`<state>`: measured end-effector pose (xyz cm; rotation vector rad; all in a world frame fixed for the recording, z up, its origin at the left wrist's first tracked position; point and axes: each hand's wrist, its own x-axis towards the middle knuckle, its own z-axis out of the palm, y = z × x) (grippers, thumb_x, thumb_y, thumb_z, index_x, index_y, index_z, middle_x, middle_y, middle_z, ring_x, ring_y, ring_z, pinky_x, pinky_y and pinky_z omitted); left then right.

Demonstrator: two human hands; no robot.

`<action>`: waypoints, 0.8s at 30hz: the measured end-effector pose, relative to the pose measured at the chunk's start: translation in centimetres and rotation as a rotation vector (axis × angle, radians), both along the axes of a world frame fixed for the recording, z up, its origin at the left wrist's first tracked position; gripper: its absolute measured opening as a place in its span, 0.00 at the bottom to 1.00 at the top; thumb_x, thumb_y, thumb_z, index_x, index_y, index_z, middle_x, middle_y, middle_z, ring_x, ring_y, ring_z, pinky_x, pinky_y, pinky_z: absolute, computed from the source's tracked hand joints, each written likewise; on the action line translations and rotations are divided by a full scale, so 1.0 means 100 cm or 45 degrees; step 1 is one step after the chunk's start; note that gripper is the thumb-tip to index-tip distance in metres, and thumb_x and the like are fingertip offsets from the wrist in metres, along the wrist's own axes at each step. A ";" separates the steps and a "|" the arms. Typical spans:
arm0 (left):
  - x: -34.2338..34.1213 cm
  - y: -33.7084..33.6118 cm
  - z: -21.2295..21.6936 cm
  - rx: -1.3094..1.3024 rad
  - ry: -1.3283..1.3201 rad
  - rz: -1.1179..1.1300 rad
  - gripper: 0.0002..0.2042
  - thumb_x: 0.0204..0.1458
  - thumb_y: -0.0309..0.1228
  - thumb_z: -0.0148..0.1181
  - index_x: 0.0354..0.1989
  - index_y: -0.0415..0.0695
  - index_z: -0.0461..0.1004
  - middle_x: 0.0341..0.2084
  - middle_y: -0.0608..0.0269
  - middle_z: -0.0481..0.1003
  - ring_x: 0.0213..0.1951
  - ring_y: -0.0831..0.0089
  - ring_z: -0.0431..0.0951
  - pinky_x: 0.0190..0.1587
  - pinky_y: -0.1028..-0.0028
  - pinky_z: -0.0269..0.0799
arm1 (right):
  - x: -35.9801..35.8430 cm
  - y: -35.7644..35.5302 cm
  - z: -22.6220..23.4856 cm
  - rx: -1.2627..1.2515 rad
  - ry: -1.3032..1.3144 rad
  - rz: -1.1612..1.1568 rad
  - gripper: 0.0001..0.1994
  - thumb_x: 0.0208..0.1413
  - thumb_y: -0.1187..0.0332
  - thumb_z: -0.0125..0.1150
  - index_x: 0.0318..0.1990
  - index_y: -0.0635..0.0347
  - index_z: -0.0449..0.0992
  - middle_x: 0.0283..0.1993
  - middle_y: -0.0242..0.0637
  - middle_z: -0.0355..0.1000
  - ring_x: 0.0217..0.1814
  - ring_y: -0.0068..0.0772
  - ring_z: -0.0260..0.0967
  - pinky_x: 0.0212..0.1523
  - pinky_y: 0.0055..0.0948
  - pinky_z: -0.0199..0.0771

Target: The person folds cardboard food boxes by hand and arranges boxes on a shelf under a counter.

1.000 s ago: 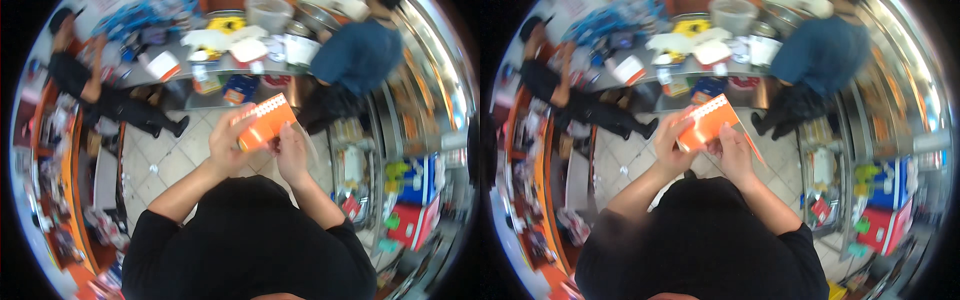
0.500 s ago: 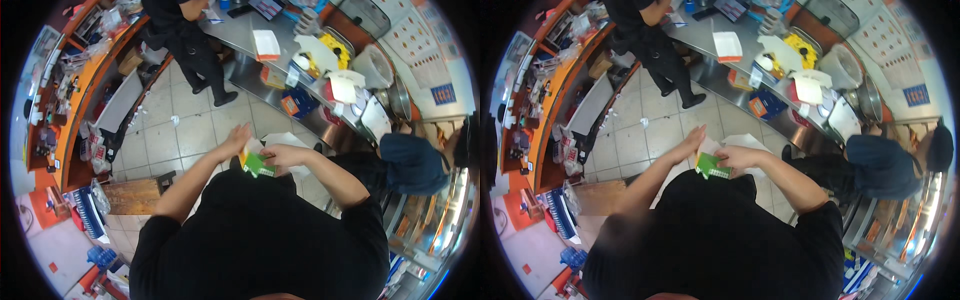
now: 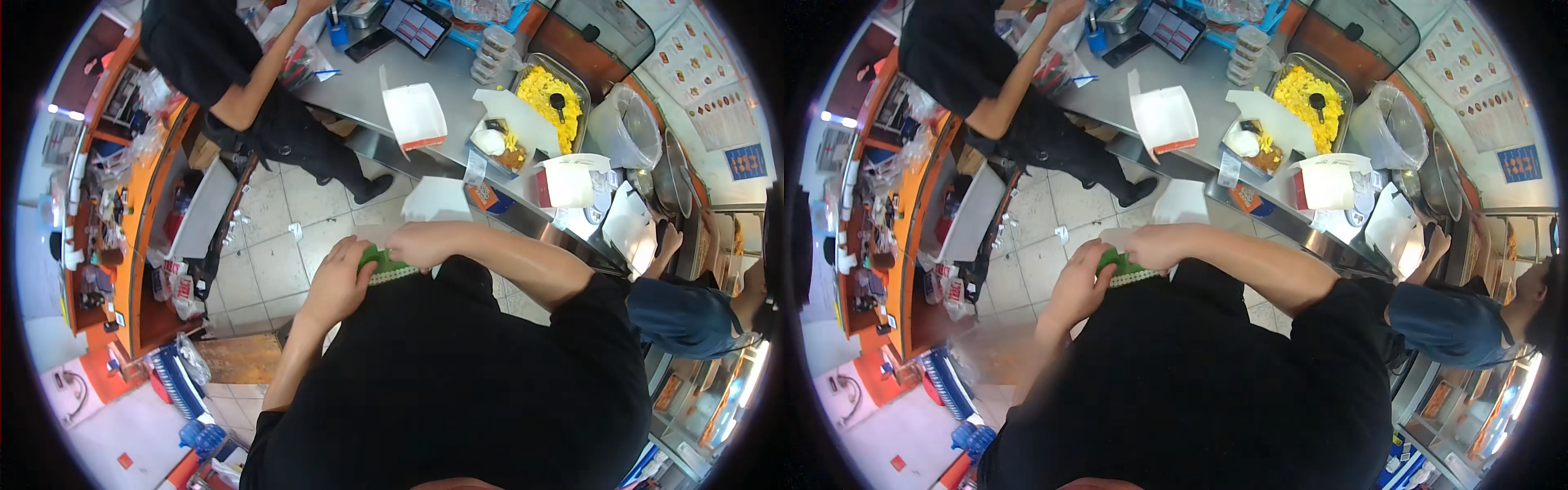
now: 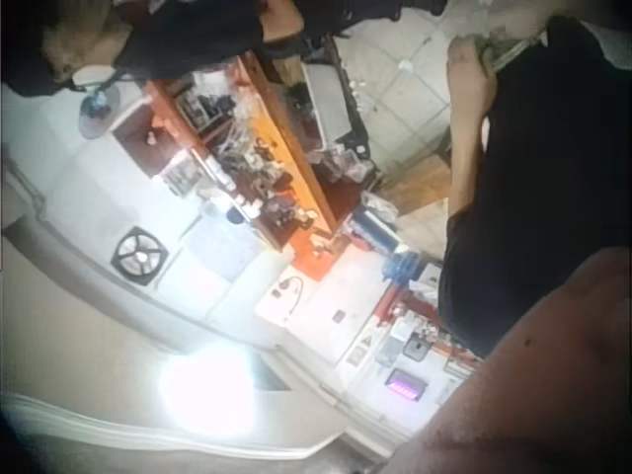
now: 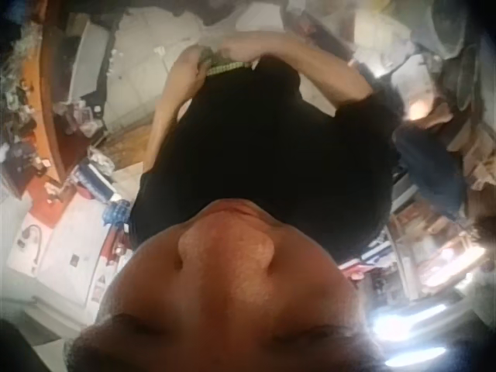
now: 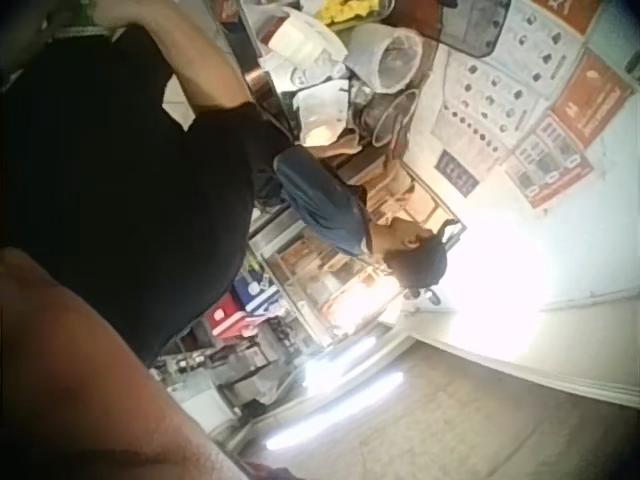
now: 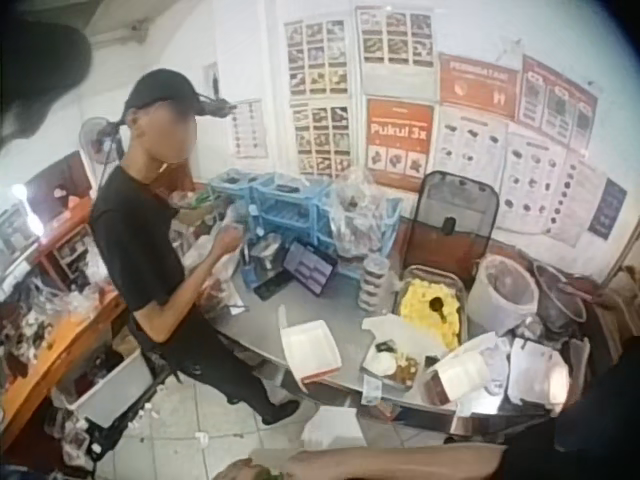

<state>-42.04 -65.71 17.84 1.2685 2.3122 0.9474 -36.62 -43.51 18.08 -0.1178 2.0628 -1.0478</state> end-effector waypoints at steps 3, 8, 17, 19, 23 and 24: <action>-0.031 0.022 -0.008 -0.117 0.001 -0.240 0.12 0.59 0.29 0.60 0.48 0.37 0.73 0.43 0.42 0.76 0.49 0.44 0.75 0.53 0.55 0.71 | -0.033 0.014 -0.006 -0.085 -0.056 0.159 0.14 0.62 0.68 0.46 0.42 0.73 0.74 0.33 0.54 0.78 0.29 0.42 0.81 0.37 0.41 0.80; -0.108 0.019 -0.027 -0.302 -0.404 -0.352 0.09 0.57 0.31 0.64 0.41 0.38 0.80 0.35 0.47 0.79 0.40 0.54 0.78 0.44 0.63 0.72 | -0.063 0.016 -0.019 0.164 0.654 0.113 0.10 0.56 0.70 0.55 0.42 0.63 0.76 0.33 0.46 0.77 0.36 0.47 0.79 0.39 0.46 0.77; -0.223 -0.002 -0.006 -0.367 -0.880 -0.397 0.08 0.58 0.28 0.61 0.40 0.35 0.78 0.30 0.64 0.78 0.34 0.77 0.74 0.39 0.73 0.69 | -0.078 -0.032 -0.005 0.140 1.338 -0.980 0.11 0.52 0.62 0.69 0.40 0.51 0.77 0.32 0.35 0.69 0.34 0.42 0.74 0.33 0.41 0.75; -0.238 0.018 0.002 -0.313 -0.647 -0.695 0.10 0.57 0.32 0.63 0.41 0.37 0.78 0.29 0.56 0.77 0.31 0.70 0.75 0.38 0.69 0.70 | -0.091 -0.039 -0.009 0.065 1.430 -0.832 0.12 0.53 0.61 0.69 0.44 0.49 0.79 0.31 0.35 0.71 0.31 0.43 0.74 0.29 0.41 0.75; -0.253 0.025 0.022 -0.452 -0.758 -0.695 0.12 0.56 0.35 0.64 0.37 0.37 0.76 0.29 0.49 0.75 0.31 0.63 0.76 0.37 0.65 0.70 | -0.110 -0.046 0.011 0.485 1.098 -1.061 0.07 0.55 0.60 0.68 0.37 0.50 0.81 0.32 0.35 0.74 0.35 0.43 0.76 0.33 0.40 0.77; -0.255 0.024 0.024 -0.542 -0.777 -0.660 0.13 0.56 0.36 0.65 0.35 0.36 0.76 0.29 0.49 0.75 0.31 0.61 0.76 0.36 0.64 0.70 | -0.117 -0.052 0.006 0.519 1.074 -1.346 0.06 0.52 0.64 0.71 0.33 0.53 0.82 0.31 0.37 0.74 0.34 0.43 0.75 0.32 0.40 0.75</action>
